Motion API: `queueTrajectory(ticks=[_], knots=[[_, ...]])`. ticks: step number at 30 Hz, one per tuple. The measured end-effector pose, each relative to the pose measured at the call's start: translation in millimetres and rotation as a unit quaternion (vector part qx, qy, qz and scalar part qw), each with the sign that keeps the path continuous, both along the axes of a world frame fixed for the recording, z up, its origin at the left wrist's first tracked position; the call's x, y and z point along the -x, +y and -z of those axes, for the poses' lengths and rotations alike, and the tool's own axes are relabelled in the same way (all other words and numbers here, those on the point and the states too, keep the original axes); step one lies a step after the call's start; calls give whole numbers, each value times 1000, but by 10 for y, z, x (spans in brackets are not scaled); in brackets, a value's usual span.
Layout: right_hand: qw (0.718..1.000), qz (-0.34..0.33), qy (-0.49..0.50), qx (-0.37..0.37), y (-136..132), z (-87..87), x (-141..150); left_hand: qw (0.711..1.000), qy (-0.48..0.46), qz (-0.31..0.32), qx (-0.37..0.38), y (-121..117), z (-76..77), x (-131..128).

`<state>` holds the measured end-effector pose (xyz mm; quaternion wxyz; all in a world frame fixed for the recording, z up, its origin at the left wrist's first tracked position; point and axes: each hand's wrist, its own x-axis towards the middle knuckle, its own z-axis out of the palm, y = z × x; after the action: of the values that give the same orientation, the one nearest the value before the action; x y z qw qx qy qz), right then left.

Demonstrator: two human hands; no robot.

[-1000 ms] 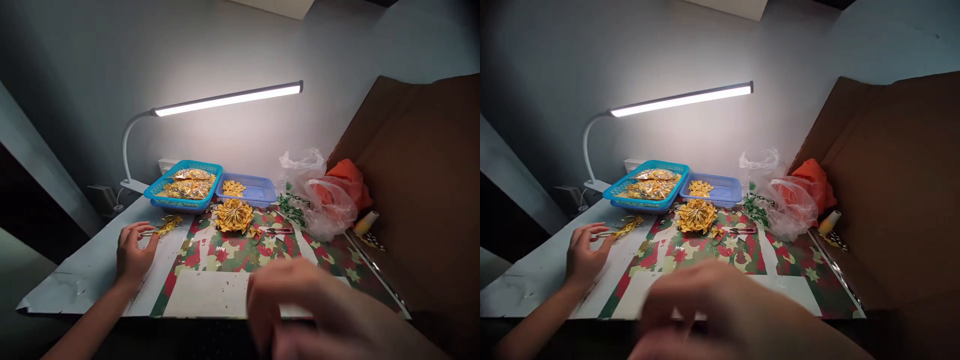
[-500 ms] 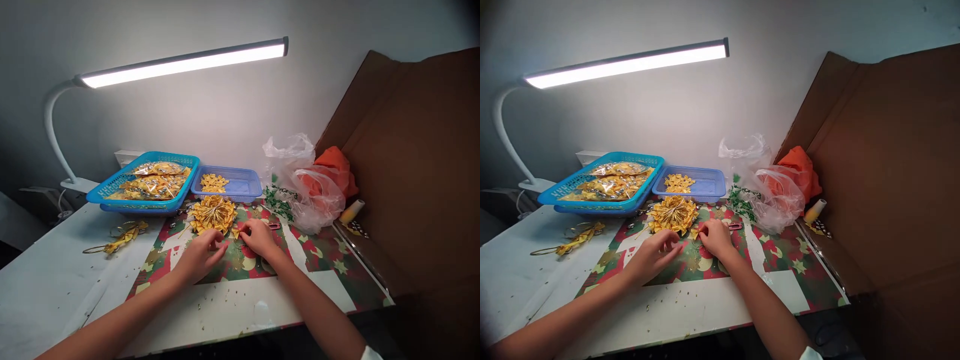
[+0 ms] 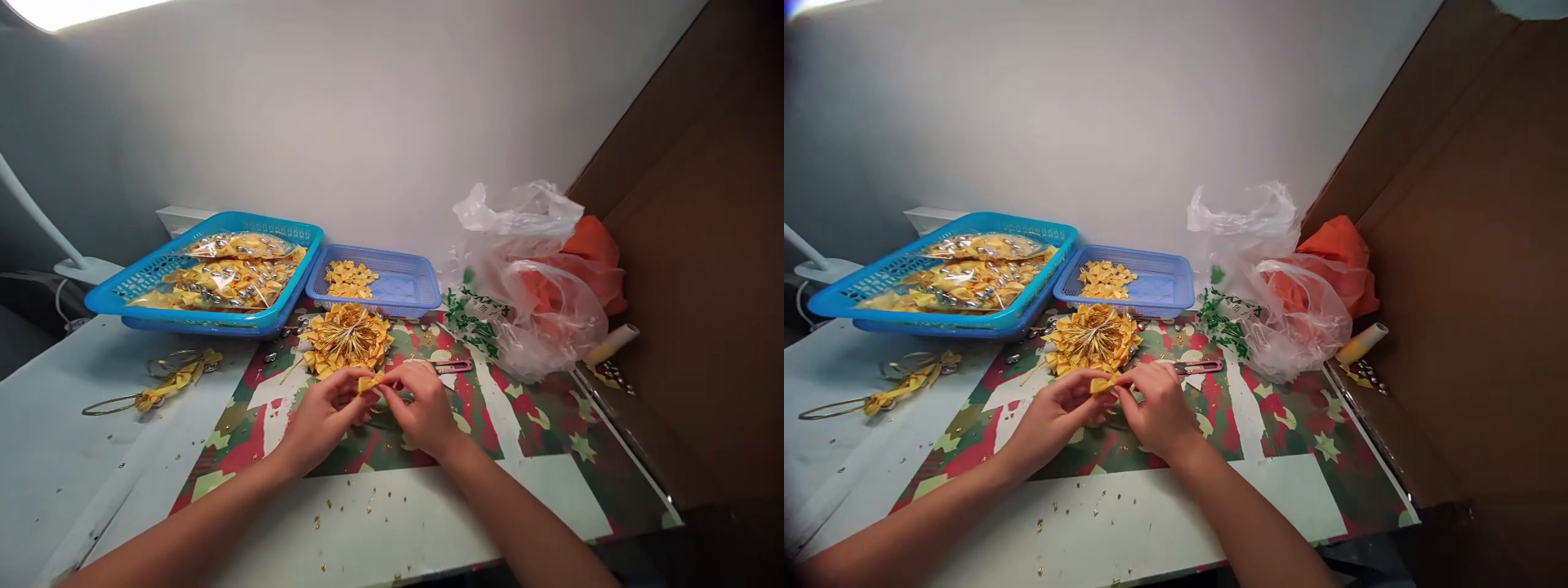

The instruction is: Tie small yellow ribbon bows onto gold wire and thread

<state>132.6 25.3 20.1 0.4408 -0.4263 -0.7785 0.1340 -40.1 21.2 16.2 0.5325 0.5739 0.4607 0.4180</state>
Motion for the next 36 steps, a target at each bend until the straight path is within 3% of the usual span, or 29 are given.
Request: queueTrajectory(ticks=[7, 14, 21, 25, 28, 34, 36], knots=[[998, 41, 41, 24, -1, 28, -19, 997, -44, -25, 58, -3, -28, 52], [994, 98, 53, 23, -8, 16, -28, 998, -33, -42, 28, -34, -70, 44], [998, 48, 43, 19, -59, 26, 22, 998, -19, -48, -35, -85, -16, 46], [999, -23, 23, 13, -48, 19, -19, 1000, -17, -6, 5, -53, -28, 66], [999, -39, 14, 2, -31, 19, -52, 999, -21, 19, 34, -28, -46, 59], [997, -71, 13, -14, 11, -64, -179, 999, -24, -15, 38, -27, -49, 65], [999, -28, 18, 1, 76, -106, -337, 998, -29, -37, 29, -36, -46, 74]])
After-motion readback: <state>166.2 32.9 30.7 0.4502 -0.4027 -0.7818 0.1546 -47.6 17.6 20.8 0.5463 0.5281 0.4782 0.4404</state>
